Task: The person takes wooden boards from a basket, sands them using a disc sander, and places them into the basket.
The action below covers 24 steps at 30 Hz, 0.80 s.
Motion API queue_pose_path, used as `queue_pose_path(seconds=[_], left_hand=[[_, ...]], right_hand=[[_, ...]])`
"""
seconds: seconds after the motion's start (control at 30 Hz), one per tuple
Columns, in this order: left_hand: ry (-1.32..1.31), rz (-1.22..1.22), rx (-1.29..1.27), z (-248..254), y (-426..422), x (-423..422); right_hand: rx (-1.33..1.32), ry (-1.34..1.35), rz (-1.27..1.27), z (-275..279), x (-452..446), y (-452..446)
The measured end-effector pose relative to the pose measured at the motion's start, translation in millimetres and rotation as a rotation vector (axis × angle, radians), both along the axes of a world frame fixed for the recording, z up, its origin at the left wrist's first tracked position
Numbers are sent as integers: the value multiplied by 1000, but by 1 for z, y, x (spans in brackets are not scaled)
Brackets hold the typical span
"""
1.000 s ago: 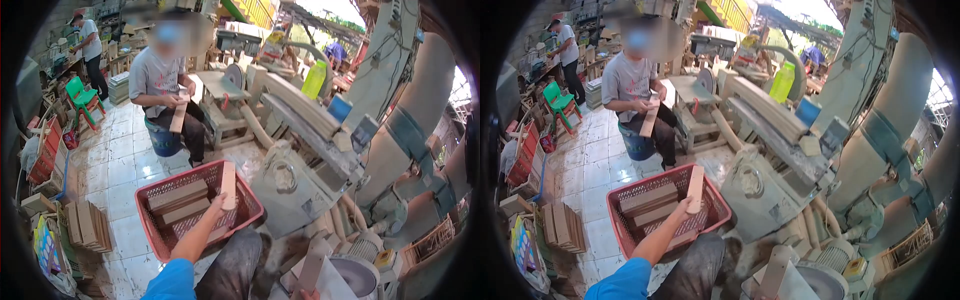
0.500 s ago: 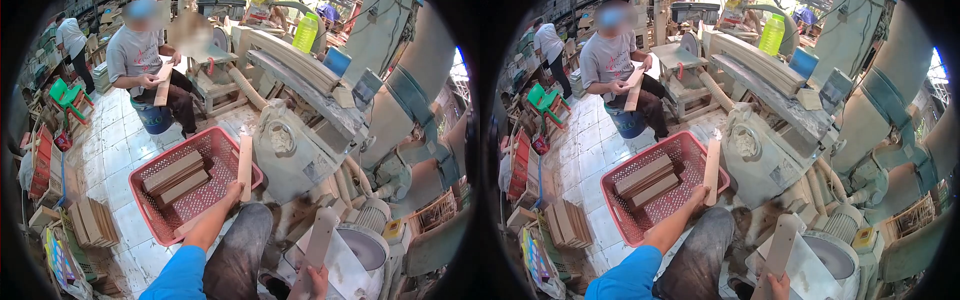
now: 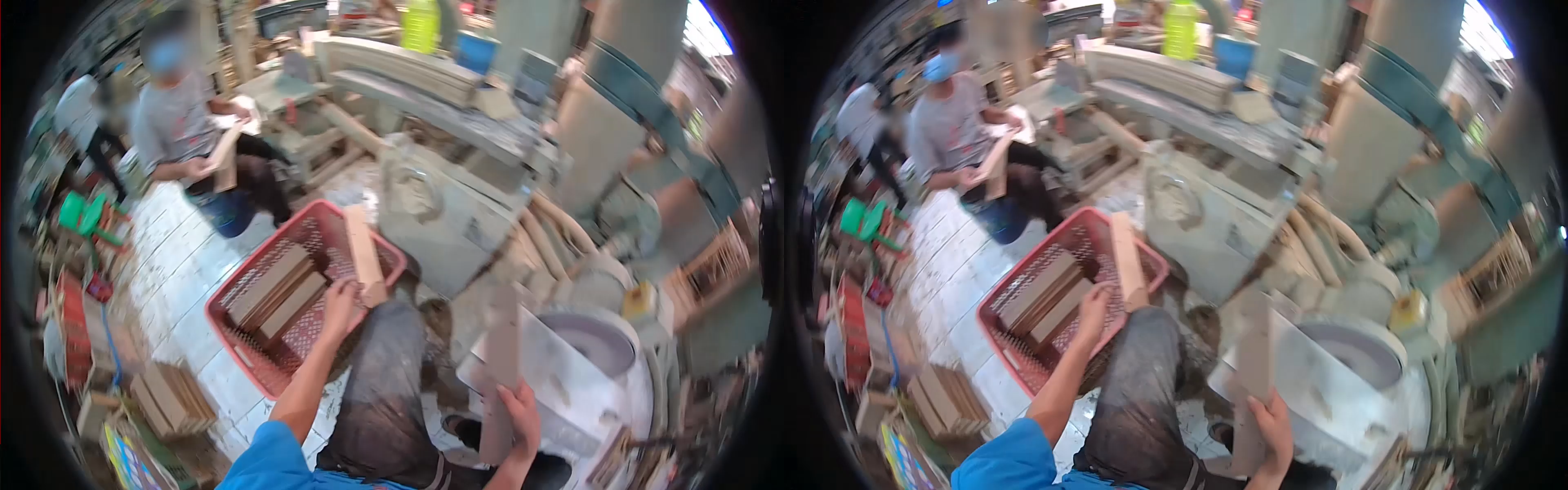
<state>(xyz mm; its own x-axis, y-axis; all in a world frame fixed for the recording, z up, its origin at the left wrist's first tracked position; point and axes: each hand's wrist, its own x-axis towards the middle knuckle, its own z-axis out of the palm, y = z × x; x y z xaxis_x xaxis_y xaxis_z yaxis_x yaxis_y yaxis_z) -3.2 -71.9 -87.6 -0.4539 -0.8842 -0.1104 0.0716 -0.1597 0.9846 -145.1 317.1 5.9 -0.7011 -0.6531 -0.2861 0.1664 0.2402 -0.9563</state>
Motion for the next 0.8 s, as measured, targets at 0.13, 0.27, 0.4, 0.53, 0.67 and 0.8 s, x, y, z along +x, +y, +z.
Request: queue_pose_path(seconds=[0.13, 0.27, 0.4, 0.53, 0.67, 0.8], left_hand=[[56, -128, -56, 68, 49, -2], [-4, -618, 1, 103, 109, -21], [87, -717, 134, 112, 169, -44], [139, -605, 167, 84, 185, -48], [183, -295, 263, 92, 156, -40], [222, 57, 237, 62, 96, -20]], right_hand=[[-57, -175, 49, 25, 15, -15], [-188, -373, 80, 29, 39, -19], [-200, -396, 73, 22, 57, -8], [-283, -505, 69, 6, 70, -1], [-333, -617, 102, -6, 88, 18], [-420, -636, 53, -17, 94, 14]])
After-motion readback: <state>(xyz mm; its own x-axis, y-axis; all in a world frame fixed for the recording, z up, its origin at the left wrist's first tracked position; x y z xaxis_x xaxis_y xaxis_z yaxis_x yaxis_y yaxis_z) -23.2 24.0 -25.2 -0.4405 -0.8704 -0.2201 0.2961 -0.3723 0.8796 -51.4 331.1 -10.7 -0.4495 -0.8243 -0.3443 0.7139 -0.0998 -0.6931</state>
